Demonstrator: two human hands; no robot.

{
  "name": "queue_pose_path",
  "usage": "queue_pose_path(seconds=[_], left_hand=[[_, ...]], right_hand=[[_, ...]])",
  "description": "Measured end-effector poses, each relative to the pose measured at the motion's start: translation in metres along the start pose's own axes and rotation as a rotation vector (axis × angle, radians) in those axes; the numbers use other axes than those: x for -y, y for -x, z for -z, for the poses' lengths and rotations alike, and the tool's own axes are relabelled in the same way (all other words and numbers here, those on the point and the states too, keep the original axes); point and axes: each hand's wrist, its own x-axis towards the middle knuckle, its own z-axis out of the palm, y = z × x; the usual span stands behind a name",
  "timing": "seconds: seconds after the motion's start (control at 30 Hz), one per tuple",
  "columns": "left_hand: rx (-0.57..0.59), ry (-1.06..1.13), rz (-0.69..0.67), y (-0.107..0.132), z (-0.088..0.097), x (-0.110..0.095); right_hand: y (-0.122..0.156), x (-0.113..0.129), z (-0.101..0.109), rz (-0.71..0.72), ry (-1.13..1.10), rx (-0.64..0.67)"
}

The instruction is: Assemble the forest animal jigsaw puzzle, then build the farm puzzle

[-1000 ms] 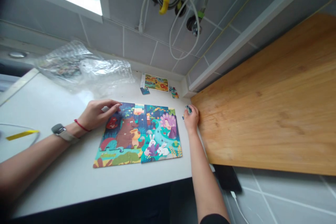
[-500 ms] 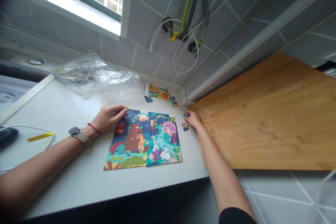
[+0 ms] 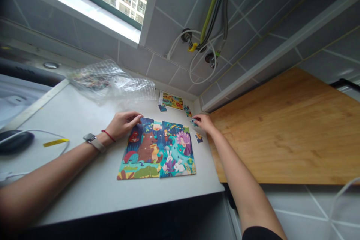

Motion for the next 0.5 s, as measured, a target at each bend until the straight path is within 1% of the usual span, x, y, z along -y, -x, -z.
queue_pose_path(seconds=[0.17,0.23,0.37,0.5], left_hand=[[-0.003,0.006,0.007,0.0,0.0,0.001],[-0.001,0.009,0.01,0.0,0.0,0.001],[-0.003,0.011,0.005,0.0,0.0,0.001],[0.0,0.007,0.008,-0.001,-0.001,0.001]], right_hand=[[-0.001,0.013,-0.002,-0.095,-0.136,0.19],[0.003,0.013,-0.006,-0.144,-0.181,0.237],[0.009,0.011,-0.016,-0.209,-0.248,0.257],[0.009,0.008,-0.024,-0.234,-0.285,0.25]])
